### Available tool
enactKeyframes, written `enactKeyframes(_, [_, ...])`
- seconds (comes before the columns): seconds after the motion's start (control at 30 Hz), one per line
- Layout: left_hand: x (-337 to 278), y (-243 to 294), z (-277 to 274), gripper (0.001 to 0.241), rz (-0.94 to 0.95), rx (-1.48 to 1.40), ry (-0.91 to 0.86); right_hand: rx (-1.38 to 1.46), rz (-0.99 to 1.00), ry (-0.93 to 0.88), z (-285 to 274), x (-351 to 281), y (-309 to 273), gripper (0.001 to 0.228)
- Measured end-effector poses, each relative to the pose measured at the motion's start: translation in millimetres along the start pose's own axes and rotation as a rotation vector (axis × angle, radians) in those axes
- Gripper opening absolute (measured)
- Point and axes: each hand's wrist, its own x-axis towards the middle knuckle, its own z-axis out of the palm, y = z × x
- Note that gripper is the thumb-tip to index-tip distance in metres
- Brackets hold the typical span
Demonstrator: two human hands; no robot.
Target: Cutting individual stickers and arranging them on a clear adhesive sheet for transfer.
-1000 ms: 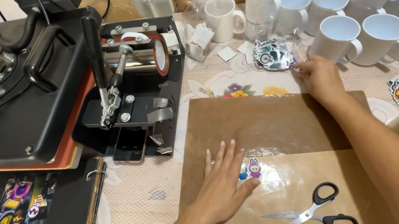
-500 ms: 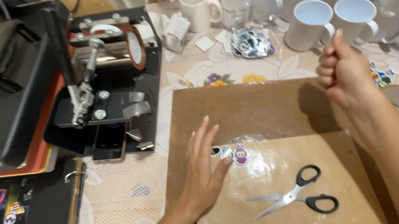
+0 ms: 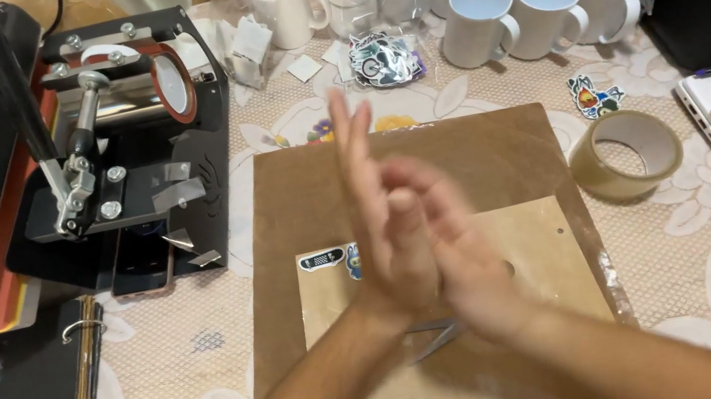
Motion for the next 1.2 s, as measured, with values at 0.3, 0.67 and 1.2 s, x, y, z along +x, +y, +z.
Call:
enactKeyframes(0.3, [-14.6, 13.3, 10.5, 0.083, -0.475, -0.445, -0.176, 0.047, -0.353, 0.034, 3.5, 67.7, 21.2, 0.082])
enactKeyframes(0.67, [-3.3, -12.5, 10.6, 0.076, -0.732, -0.502, -0.006, 0.051, -0.170, 0.021, 22.6, 63.3, 45.5, 0.090])
enactKeyframes(1.2, [-10.3, -117.6, -0.5, 0.023, -0.771, -0.350, 0.029, -0.002, -0.261, 0.716, -125.2, 157.2, 107.9, 0.038])
